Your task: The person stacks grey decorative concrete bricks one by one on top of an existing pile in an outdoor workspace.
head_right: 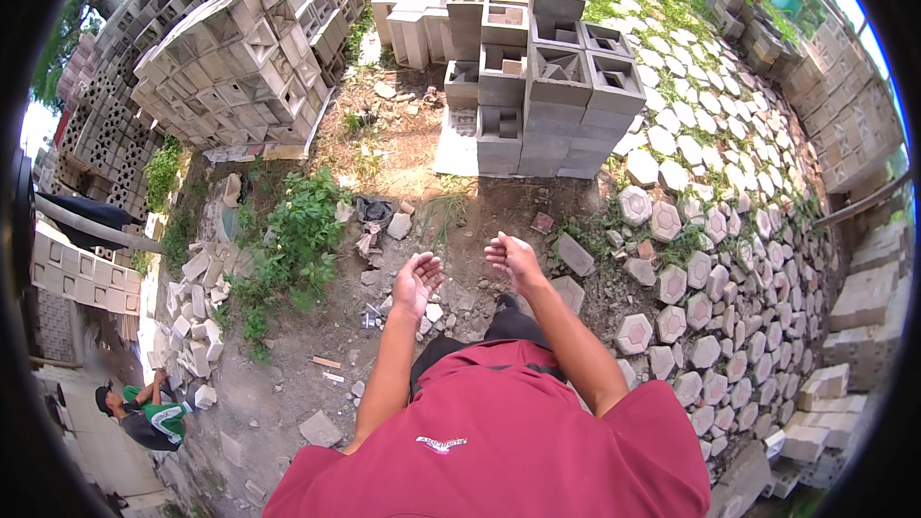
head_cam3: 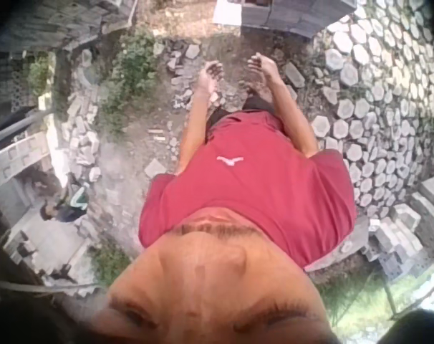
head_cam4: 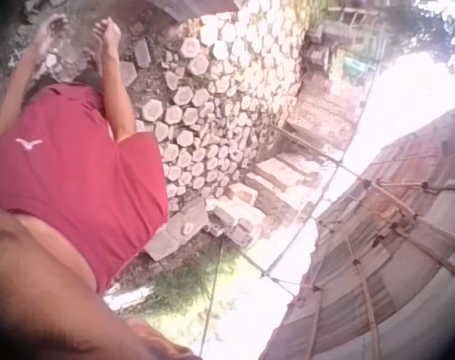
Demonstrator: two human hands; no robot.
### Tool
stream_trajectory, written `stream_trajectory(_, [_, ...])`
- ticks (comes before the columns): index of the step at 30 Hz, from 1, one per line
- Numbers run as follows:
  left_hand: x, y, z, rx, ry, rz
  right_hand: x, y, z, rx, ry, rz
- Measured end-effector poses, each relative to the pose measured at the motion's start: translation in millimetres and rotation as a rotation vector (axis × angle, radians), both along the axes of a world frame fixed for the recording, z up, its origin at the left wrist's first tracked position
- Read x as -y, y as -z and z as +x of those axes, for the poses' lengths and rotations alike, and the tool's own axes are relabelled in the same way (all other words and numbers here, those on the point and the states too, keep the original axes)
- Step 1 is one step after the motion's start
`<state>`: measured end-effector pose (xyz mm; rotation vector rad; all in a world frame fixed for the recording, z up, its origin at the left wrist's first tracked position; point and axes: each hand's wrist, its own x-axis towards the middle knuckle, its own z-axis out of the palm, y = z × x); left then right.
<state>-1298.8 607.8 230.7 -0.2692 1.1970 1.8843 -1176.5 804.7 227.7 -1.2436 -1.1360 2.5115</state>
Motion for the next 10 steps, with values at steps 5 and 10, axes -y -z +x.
stream_trajectory(5, [-70,-16,-72,-0.108,0.016,0.032,-58,-14,-79,0.028,-0.131,0.103])
stream_trajectory(10, [-110,32,-131,0.089,0.043,-0.123,-86,10,-144,0.109,-0.128,-0.021])
